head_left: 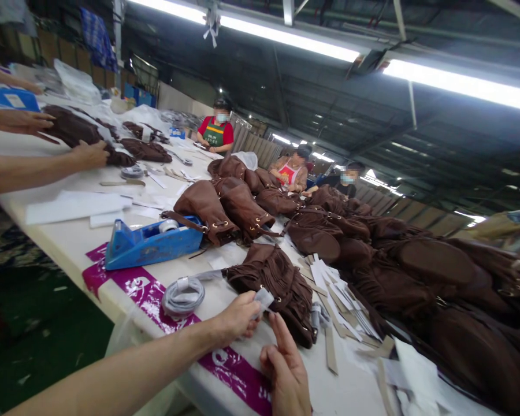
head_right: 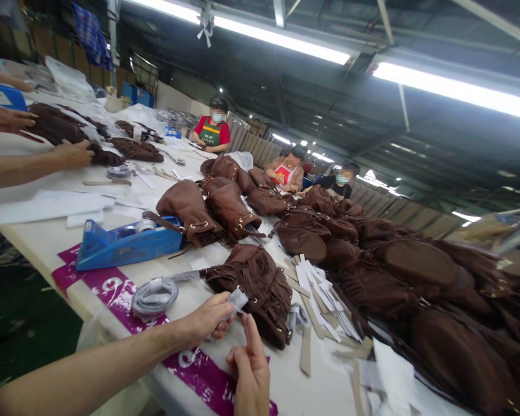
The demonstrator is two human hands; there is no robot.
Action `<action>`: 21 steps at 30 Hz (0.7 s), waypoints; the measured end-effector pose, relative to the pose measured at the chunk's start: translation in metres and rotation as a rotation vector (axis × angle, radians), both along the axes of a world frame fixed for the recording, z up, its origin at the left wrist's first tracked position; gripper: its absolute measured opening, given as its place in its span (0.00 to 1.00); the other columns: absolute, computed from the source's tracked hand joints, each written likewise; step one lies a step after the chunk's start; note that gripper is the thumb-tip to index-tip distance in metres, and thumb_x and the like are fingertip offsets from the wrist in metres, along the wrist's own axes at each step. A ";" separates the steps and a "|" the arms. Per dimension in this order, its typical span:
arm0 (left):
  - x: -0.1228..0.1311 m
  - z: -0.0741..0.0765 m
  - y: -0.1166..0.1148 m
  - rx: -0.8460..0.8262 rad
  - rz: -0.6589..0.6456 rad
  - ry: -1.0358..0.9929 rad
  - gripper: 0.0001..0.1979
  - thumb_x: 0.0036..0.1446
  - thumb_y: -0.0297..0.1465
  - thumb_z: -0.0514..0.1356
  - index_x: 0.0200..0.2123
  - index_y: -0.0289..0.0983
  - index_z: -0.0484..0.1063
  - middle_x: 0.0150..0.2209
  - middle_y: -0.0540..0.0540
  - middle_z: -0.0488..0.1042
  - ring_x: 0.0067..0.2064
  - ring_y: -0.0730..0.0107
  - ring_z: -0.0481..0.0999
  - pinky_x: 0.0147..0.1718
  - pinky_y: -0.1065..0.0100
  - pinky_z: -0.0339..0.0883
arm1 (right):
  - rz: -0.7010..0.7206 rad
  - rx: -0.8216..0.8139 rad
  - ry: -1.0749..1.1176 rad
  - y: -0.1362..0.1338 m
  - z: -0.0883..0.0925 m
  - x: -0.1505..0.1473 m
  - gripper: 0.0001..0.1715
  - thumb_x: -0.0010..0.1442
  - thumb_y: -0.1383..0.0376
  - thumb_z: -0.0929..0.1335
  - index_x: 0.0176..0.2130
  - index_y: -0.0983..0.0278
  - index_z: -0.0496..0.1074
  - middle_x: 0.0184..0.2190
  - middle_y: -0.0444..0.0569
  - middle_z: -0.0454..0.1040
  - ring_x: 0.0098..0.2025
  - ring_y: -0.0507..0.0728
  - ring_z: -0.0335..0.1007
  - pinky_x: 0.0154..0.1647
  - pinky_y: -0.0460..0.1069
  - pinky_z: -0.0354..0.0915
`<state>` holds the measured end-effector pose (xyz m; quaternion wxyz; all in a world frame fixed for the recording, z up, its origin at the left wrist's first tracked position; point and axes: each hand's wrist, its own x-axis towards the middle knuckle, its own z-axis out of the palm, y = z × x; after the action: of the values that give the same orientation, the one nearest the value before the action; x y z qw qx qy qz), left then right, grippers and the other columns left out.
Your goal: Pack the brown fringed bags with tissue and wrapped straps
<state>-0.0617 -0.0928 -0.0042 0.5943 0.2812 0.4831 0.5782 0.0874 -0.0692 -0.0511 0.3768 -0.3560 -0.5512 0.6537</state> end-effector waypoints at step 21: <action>-0.037 0.033 0.000 -0.147 -0.314 0.119 0.06 0.47 0.25 0.54 0.30 0.37 0.59 0.22 0.55 0.62 0.18 0.83 0.50 0.16 0.80 0.42 | 0.058 -0.238 -0.125 0.019 0.053 -0.010 0.36 0.42 0.40 0.73 0.39 0.66 0.75 0.34 0.53 0.78 0.19 0.48 0.61 0.15 0.42 0.49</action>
<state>-0.0990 -0.0932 0.0291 0.6666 0.3428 0.5085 0.4239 0.0777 -0.0501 0.0017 0.2778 -0.4223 -0.5022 0.7017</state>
